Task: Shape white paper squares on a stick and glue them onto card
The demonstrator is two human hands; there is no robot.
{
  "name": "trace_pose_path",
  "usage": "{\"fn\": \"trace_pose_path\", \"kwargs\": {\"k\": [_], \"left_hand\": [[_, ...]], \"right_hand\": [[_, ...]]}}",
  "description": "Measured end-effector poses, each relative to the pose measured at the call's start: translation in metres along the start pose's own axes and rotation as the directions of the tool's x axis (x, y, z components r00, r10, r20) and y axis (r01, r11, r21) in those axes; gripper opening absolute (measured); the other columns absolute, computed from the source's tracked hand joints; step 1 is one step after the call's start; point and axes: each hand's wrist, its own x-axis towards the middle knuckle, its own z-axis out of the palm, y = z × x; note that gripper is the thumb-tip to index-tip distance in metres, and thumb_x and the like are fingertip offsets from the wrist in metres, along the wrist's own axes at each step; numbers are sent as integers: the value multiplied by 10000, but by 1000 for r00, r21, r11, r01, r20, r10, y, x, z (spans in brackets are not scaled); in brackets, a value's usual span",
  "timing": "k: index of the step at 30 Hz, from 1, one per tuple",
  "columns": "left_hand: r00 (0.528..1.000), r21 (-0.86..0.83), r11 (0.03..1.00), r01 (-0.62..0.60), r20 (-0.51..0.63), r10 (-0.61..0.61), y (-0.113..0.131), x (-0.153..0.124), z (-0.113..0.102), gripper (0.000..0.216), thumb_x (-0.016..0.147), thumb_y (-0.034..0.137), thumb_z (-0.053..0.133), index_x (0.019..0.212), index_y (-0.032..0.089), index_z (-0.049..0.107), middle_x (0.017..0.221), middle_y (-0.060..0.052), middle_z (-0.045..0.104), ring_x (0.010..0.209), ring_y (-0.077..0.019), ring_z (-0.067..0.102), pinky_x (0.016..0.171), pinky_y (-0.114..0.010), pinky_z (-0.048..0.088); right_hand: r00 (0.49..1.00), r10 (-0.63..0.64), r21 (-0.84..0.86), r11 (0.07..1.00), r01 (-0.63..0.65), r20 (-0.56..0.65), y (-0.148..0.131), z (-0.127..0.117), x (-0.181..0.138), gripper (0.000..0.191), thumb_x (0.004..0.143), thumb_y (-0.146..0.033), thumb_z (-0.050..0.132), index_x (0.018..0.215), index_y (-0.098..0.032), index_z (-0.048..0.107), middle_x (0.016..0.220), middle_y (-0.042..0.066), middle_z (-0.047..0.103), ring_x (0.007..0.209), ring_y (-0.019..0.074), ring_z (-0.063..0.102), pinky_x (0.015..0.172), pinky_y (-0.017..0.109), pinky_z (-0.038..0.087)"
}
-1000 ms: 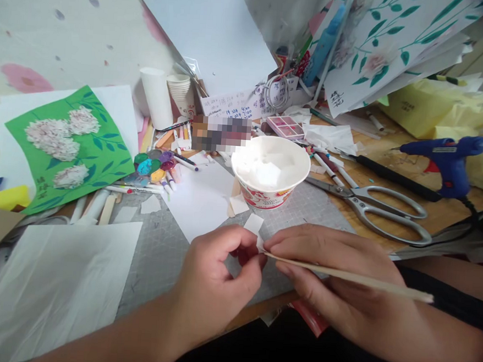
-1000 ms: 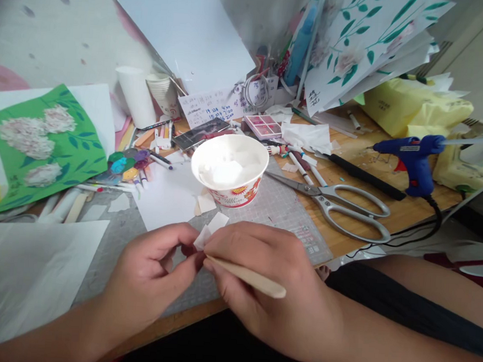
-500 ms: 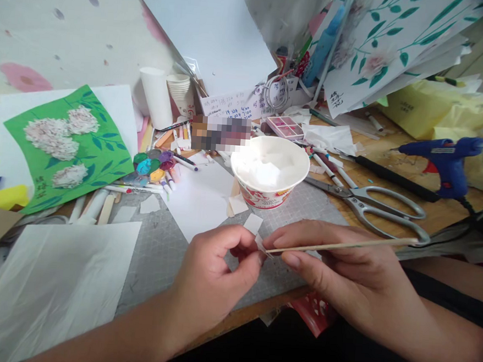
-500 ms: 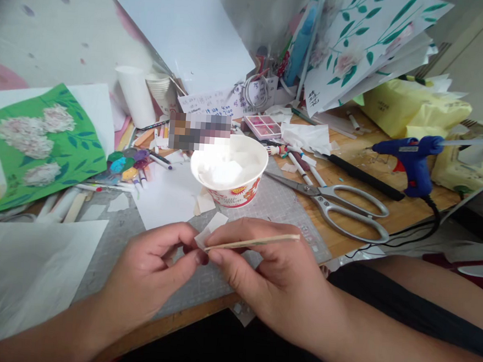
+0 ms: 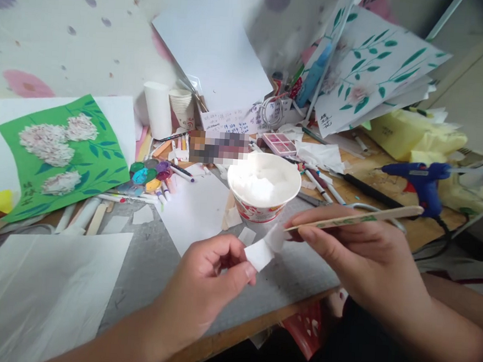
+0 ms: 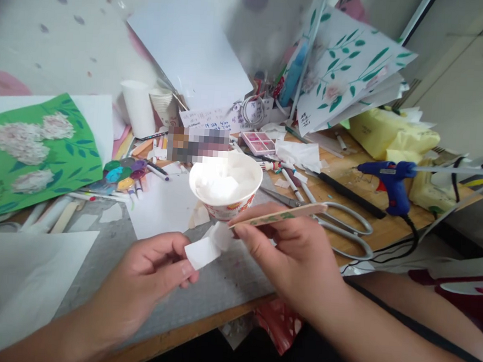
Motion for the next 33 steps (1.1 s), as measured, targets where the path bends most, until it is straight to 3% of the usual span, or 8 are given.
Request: {"fn": "trace_pose_path", "kwargs": {"k": [5, 8, 10, 13, 15, 20, 28, 33], "left_hand": [[999, -94, 995, 33, -11, -34, -7, 3, 0, 156, 767, 255, 592, 633, 178, 574, 580, 21, 529, 559, -112, 421, 530, -225, 313], [999, -113, 994, 10, -37, -15, -10, 4, -1, 167, 781, 255, 595, 634, 180, 575, 585, 20, 539, 574, -118, 444, 549, -227, 339], [999, -142, 990, -22, -43, 16, -11, 3, -2, 178, 798, 265, 591, 642, 181, 572, 605, 16, 559, 593, -121, 469, 574, -229, 367], [998, -163, 985, -55, -50, 48, -11, 2, -3, 191, 818, 279, 589, 657, 179, 577, 617, 15, 568, 599, -120, 479, 593, -233, 384], [996, -176, 982, -73, -56, 64, -12, 2, -3, 195, 829, 286, 590, 668, 178, 580, 625, 16, 573, 600, -117, 480, 593, -233, 380], [994, -200, 974, -109, -51, 101, -12, 1, -4, 217, 866, 324, 587, 703, 181, 581, 647, 24, 579, 633, -117, 504, 616, -235, 390], [991, -184, 974, -131, -34, 127, -10, 1, -5, 235, 893, 324, 559, 714, 174, 578, 648, 24, 570, 641, -116, 496, 630, -240, 392], [991, -198, 971, -133, -45, 126, -12, 2, -4, 260, 893, 324, 561, 684, 171, 571, 624, 36, 561, 632, -105, 498, 625, -229, 390]], "right_hand": [[975, 21, 83, 997, -3, -223, 9, -13, 34, 84, 845, -257, 653, 832, -227, 731, 836, 10, 731, 746, 167, 688, 698, 294, 583], [979, 1, -100, 995, -22, -206, 16, -13, 56, 109, 830, -258, 647, 844, -185, 726, 845, 38, 736, 773, 200, 689, 725, 342, 576], [980, -78, -237, 971, 32, -186, 18, -12, 61, 91, 822, -229, 635, 821, -185, 715, 942, 60, 728, 922, 240, 672, 825, 393, 546], [942, -247, -280, 943, 180, -228, 12, -9, 51, 76, 825, -177, 623, 826, -208, 692, 1022, 66, 689, 1076, 247, 614, 963, 423, 472], [940, -294, -232, 940, 250, -176, 2, -4, 37, 109, 831, -145, 621, 875, -218, 689, 1004, 57, 687, 1021, 219, 636, 950, 387, 486], [939, -277, 63, 961, 270, 205, -16, 14, 11, 173, 804, -85, 652, 922, -204, 691, 889, 43, 745, 903, 191, 695, 811, 303, 568], [936, -264, 52, 965, 259, 233, -16, 22, 9, 166, 823, -55, 613, 937, -157, 677, 887, 69, 747, 843, 161, 706, 797, 276, 564], [912, -329, 87, 944, 317, 245, -17, 22, 11, 204, 809, -19, 612, 947, -155, 675, 917, 65, 747, 883, 157, 697, 824, 267, 548]]}}
